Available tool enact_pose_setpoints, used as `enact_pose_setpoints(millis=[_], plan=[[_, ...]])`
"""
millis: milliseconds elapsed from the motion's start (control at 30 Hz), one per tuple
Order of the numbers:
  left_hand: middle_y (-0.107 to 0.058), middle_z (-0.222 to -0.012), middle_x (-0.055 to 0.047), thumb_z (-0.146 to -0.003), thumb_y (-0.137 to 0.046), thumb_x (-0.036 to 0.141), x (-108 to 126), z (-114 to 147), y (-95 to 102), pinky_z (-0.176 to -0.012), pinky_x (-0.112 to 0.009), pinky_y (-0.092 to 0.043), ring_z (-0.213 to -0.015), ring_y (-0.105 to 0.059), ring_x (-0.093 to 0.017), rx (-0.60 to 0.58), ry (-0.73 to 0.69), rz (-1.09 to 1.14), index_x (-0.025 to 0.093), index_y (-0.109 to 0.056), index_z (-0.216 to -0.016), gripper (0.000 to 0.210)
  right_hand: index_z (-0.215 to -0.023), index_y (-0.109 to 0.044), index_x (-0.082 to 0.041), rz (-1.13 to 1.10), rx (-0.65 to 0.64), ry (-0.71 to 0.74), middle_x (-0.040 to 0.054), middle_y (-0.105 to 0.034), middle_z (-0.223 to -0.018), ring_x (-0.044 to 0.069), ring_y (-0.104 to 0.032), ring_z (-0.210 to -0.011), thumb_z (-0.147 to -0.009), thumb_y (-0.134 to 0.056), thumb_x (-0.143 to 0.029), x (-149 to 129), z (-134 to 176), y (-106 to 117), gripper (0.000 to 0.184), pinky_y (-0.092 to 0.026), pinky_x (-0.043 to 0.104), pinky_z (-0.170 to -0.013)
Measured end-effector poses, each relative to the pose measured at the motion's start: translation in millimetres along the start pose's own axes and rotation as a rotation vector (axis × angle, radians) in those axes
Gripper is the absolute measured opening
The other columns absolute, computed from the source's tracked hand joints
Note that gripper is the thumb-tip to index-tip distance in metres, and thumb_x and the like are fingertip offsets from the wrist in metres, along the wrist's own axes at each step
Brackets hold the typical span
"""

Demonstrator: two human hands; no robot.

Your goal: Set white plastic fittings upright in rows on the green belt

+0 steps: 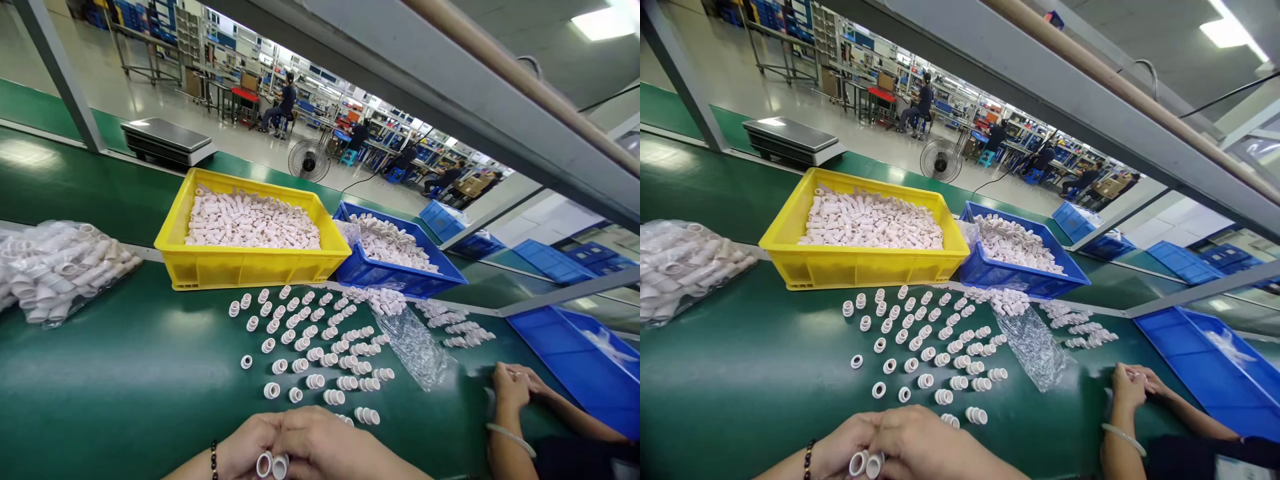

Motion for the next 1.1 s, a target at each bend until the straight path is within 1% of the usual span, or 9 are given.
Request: enact_pose_setpoints(millis=[100,200,300,433,533,633,800,967,1100], plan=[[-0.049,-0.039,0.004,-0.053,-0.060,0.034,-7.7,-5.4,3.2,-0.030,-0.020,-0.013,-0.028,-0.034,-0.006,-0.053,0.027,-0.025,0.016,-0.051,-0.060,0.021,-0.097,-0.058,-0.019,0.016,0.058,-0.058,0.0022,-0.059,-0.093,0.012,-0.054,-0.085,-0.080,-0.053,-0.028,3.0,7.3,16.1,0.020,-0.040,0.020,-0.075],[-0.059,-0.046,-0.003,-0.067,-0.046,0.055,-10.5,-8.6,3.0,-0.026,-0.021,-0.008,-0.024,-0.033,-0.007,-0.139,0.026,-0.110,0.014,-0.054,-0.069,0.042,-0.101,-0.053,-0.019,0.078,0.141,-0.267,0.0012,-0.059,-0.086,0.013,-0.054,-0.077,-0.081,-0.049,-0.024,17.6,22.4,38.2,0.021,-0.041,0.021,-0.069],[-0.055,-0.046,0.001,-0.074,-0.042,0.052,-6.5,-8.0,4.7,-0.026,-0.020,-0.009,-0.025,-0.029,-0.005,-0.131,-0.023,-0.226,0.014,-0.055,-0.072,0.040,-0.113,-0.048,-0.023,0.246,0.226,-0.416,0.0041,-0.055,-0.096,0.015,-0.053,-0.081,-0.088,-0.039,-0.026,29.2,35.2,52.7,0.026,-0.041,0.024,-0.069],[-0.055,-0.054,0.003,-0.065,-0.054,0.031,-10.3,-7.6,5.5,-0.032,-0.018,-0.019,-0.035,-0.036,-0.005,-0.139,0.005,-0.241,0.015,-0.053,-0.077,0.020,-0.109,-0.050,-0.021,0.402,0.170,-0.477,0.0054,-0.054,-0.092,0.016,-0.052,-0.076,-0.086,-0.038,-0.020,39.7,34.1,40.6,0.025,-0.040,0.025,-0.064],[-0.056,-0.058,0.004,-0.050,-0.057,0.015,-17.3,-10.3,8.6,-0.035,-0.018,-0.023,-0.041,-0.044,-0.006,-0.153,0.031,-0.239,0.016,-0.053,-0.075,0.025,-0.094,-0.051,-0.016,0.449,0.138,-0.489,0.0046,-0.056,-0.086,0.017,-0.053,-0.075,-0.082,-0.044,-0.018,46.9,26.5,27.0,0.014,-0.039,0.026,-0.064],[-0.057,-0.060,0.004,-0.046,-0.057,0.011,-20.5,-11.6,10.6,-0.037,-0.018,-0.024,-0.045,-0.048,-0.008,-0.160,0.031,-0.263,0.016,-0.052,-0.073,0.027,-0.085,-0.051,-0.017,0.515,0.110,-0.486,0.0031,-0.058,-0.083,0.017,-0.054,-0.072,-0.080,-0.047,-0.018,53.2,18.7,17.7,0.006,-0.037,0.026,-0.061],[-0.056,-0.057,0.005,-0.052,-0.065,0.017,-14.2,-6.7,5.3,-0.040,-0.018,-0.026,-0.043,-0.046,-0.007,-0.191,-0.011,-0.289,0.015,-0.051,-0.076,0.028,-0.079,-0.051,-0.018,0.592,0.072,-0.452,0.0017,-0.060,-0.078,0.016,-0.056,-0.069,-0.078,-0.050,-0.017,60.7,10.5,9.5,0.002,-0.032,0.025,-0.056],[-0.055,-0.049,0.004,-0.062,-0.068,0.043,-3.6,0.6,-0.2,-0.034,-0.017,-0.022,-0.033,-0.038,-0.004,-0.227,-0.072,-0.318,0.015,-0.050,-0.076,0.037,-0.075,-0.052,-0.018,0.614,0.064,-0.422,0.0005,-0.060,-0.072,0.014,-0.055,-0.061,-0.077,-0.051,-0.015,68.0,5.4,3.6,0.004,-0.027,0.026,-0.051],[-0.054,-0.047,0.004,-0.064,-0.068,0.043,6.8,2.7,2.3,-0.031,-0.016,-0.019,-0.030,-0.034,-0.002,-0.173,-0.148,-0.214,0.012,-0.054,-0.079,0.037,-0.075,-0.054,-0.018,0.621,0.062,-0.430,0.0007,-0.059,-0.072,0.014,-0.054,-0.061,-0.078,-0.051,-0.017,67.8,6.1,3.8,0.004,-0.029,0.025,-0.052]])
Point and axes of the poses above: each hand's wrist, its own z-axis away from the middle knuckle, its own y-axis out of the back of the hand, x = y × z, the point moved 7 cm from there along -z, towards the middle knuckle
